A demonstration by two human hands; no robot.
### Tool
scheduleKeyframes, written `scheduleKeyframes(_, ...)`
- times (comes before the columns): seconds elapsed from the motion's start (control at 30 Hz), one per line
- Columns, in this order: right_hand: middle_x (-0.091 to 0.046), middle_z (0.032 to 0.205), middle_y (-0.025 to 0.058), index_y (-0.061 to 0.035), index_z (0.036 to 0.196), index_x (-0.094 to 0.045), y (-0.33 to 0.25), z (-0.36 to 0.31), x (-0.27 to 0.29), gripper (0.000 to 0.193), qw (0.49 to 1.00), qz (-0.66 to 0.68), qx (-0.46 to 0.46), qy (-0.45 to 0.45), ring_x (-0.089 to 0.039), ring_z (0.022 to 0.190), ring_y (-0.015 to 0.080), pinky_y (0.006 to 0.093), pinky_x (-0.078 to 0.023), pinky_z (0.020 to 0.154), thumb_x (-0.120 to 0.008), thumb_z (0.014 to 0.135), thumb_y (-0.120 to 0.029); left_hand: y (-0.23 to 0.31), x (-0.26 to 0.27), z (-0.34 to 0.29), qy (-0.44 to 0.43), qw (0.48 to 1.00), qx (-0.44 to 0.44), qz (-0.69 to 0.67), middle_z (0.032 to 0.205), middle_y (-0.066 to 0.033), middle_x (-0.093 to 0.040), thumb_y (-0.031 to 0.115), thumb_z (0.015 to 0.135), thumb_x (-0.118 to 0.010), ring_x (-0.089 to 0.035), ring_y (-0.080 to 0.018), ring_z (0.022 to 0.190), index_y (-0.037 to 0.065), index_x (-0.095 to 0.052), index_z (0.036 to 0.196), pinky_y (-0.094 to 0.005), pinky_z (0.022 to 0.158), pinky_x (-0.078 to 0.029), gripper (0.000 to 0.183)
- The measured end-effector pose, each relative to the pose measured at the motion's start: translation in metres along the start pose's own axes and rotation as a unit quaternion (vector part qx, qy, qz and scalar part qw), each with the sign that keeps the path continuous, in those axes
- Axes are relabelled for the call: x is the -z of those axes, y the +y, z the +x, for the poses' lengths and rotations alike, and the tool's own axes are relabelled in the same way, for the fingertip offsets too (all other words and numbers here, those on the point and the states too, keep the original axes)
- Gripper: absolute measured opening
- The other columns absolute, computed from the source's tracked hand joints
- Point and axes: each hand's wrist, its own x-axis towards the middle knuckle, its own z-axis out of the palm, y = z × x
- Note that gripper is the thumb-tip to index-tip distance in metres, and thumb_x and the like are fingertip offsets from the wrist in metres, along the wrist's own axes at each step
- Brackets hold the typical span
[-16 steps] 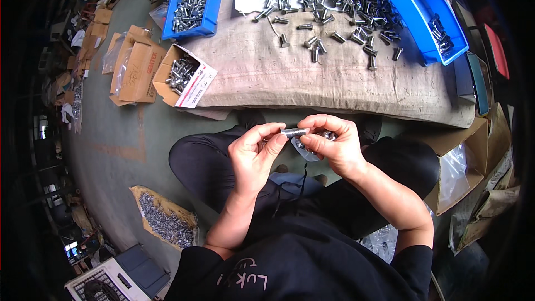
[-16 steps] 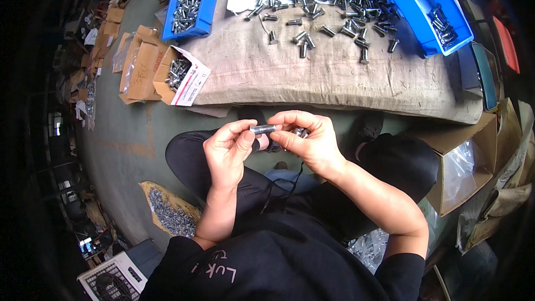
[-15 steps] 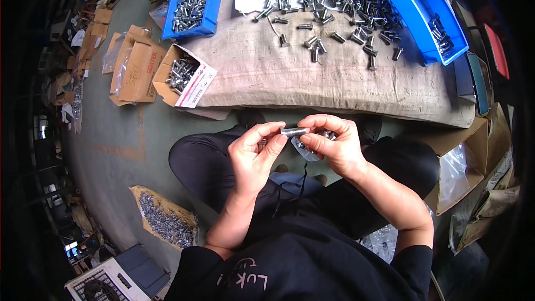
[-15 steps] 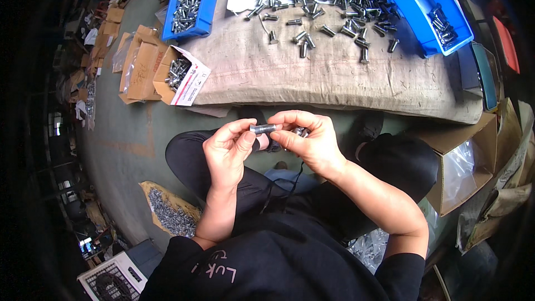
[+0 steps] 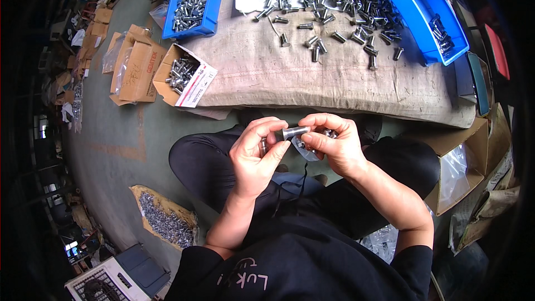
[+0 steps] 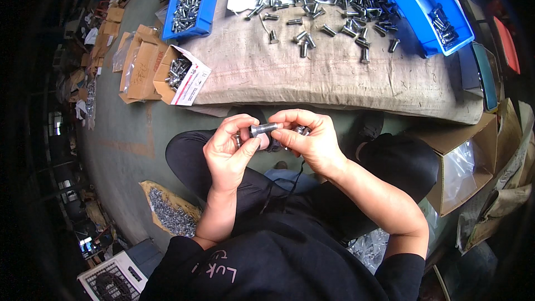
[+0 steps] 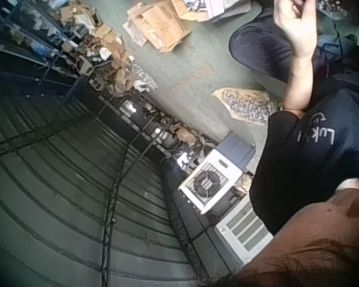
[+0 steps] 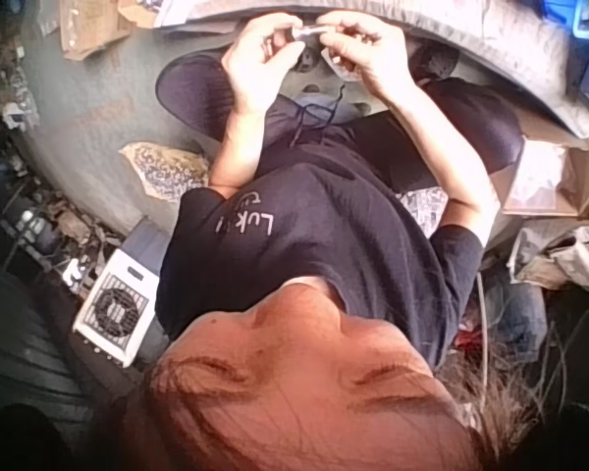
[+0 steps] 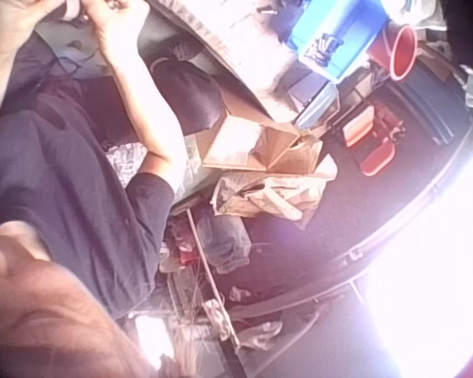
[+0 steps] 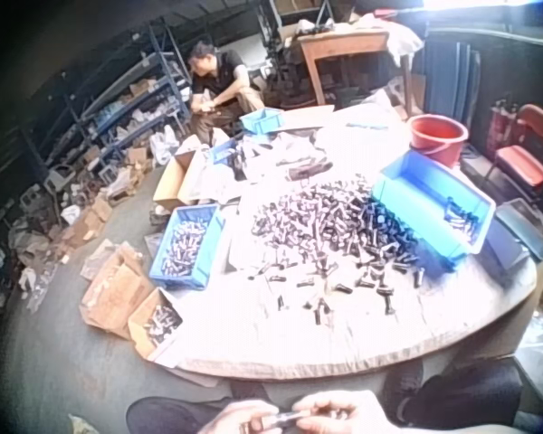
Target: The person assembles small metal bolts by hand, inserting each bolt into a metal sleeve, then placing the assembled units into a container.
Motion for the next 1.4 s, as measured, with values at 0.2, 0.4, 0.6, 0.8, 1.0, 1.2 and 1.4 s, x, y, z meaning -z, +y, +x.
scheduleKeyframes(0.2, -0.060, 0.074, -0.0017, -0.0048, 0.096, -0.063, 0.001, 0.001, 0.000, 0.021, 1.000, 0.003, -0.006, -0.002, -0.048, 0.058, 0.0012, 0.0150, -0.037, 0.047, -0.067, 0.076, -0.008, -0.002, 0.003, 0.001, -0.015, 0.999, -0.031, 0.023, 0.097, -0.0062, -0.056, -0.010, 0.070, -0.064, -0.044, -0.0038, 0.066, -0.001, -0.060, 0.092, -0.0161, 0.055, -0.038, 0.025)
scheduleKeyframes(0.4, -0.059, 0.074, 0.0032, -0.0024, 0.092, -0.061, 0.001, 0.005, 0.004, 0.017, 0.988, 0.142, -0.063, -0.025, -0.053, 0.060, 0.0083, 0.0180, -0.040, 0.045, -0.065, 0.077, -0.010, -0.002, 0.003, 0.000, -0.040, 0.994, 0.043, -0.097, 0.098, -0.0095, -0.056, -0.010, 0.076, -0.054, -0.046, -0.0065, 0.072, -0.004, -0.057, 0.100, -0.0194, 0.062, -0.041, 0.026)
scheduleKeyframes(0.6, -0.058, 0.071, 0.0091, -0.0033, 0.081, -0.055, 0.007, 0.011, 0.012, 0.013, 0.951, 0.285, -0.108, -0.054, -0.058, 0.059, 0.0180, 0.0251, -0.047, 0.040, -0.060, 0.080, -0.015, -0.005, -0.008, 0.005, 0.074, 0.938, 0.160, -0.298, 0.102, -0.0143, -0.055, -0.005, 0.084, -0.042, -0.053, -0.0150, 0.085, -0.009, -0.048, 0.112, -0.0307, 0.083, -0.046, 0.029)
scheduleKeyframes(0.8, -0.061, 0.070, 0.0043, -0.0032, 0.094, -0.060, 0.005, 0.005, -0.003, 0.019, 0.979, 0.089, -0.170, -0.067, -0.054, 0.055, 0.0068, 0.0171, -0.036, 0.039, -0.065, 0.077, -0.010, -0.018, -0.025, 0.003, 0.127, 0.987, -0.038, -0.095, 0.107, -0.0110, -0.054, -0.004, 0.087, -0.040, -0.055, -0.0143, 0.088, -0.005, -0.053, 0.109, -0.0269, 0.080, -0.045, 0.026)
scheduleKeyframes(1.0, -0.060, 0.071, 0.0019, -0.0013, 0.094, -0.062, 0.009, 0.004, -0.004, 0.020, 0.990, 0.072, -0.114, -0.041, -0.051, 0.055, 0.0046, 0.0168, -0.037, 0.041, -0.065, 0.077, -0.012, -0.020, -0.027, 0.004, 0.048, 0.991, -0.111, 0.048, 0.112, -0.0135, -0.052, -0.002, 0.087, -0.042, -0.053, -0.0178, 0.098, -0.007, -0.051, 0.110, -0.0293, 0.087, -0.042, 0.025)
scheduleKeyframes(1.2, -0.060, 0.070, -0.0009, -0.0018, 0.096, -0.063, 0.001, 0.001, -0.002, 0.022, 0.998, -0.038, -0.040, 0.007, -0.048, 0.055, 0.0013, 0.0157, -0.037, 0.045, -0.065, 0.078, -0.013, -0.015, -0.012, 0.003, 0.068, 0.993, 0.022, -0.096, 0.095, -0.0071, -0.057, 0.009, 0.087, -0.053, -0.054, -0.0110, 0.088, -0.005, -0.055, 0.106, -0.0221, 0.076, -0.043, 0.024)
scheduleKeyframes(1.4, -0.061, 0.072, -0.0003, -0.0021, 0.097, -0.063, 0.002, 0.000, -0.003, 0.023, 0.999, -0.029, -0.031, 0.017, -0.048, 0.055, 0.0013, 0.0158, -0.038, 0.045, -0.065, 0.077, -0.013, -0.017, -0.005, -0.001, 0.017, 0.995, 0.076, -0.060, 0.086, -0.0031, -0.057, 0.003, 0.083, -0.059, -0.051, -0.0049, 0.071, -0.005, -0.058, 0.100, -0.0160, 0.060, -0.041, 0.019)
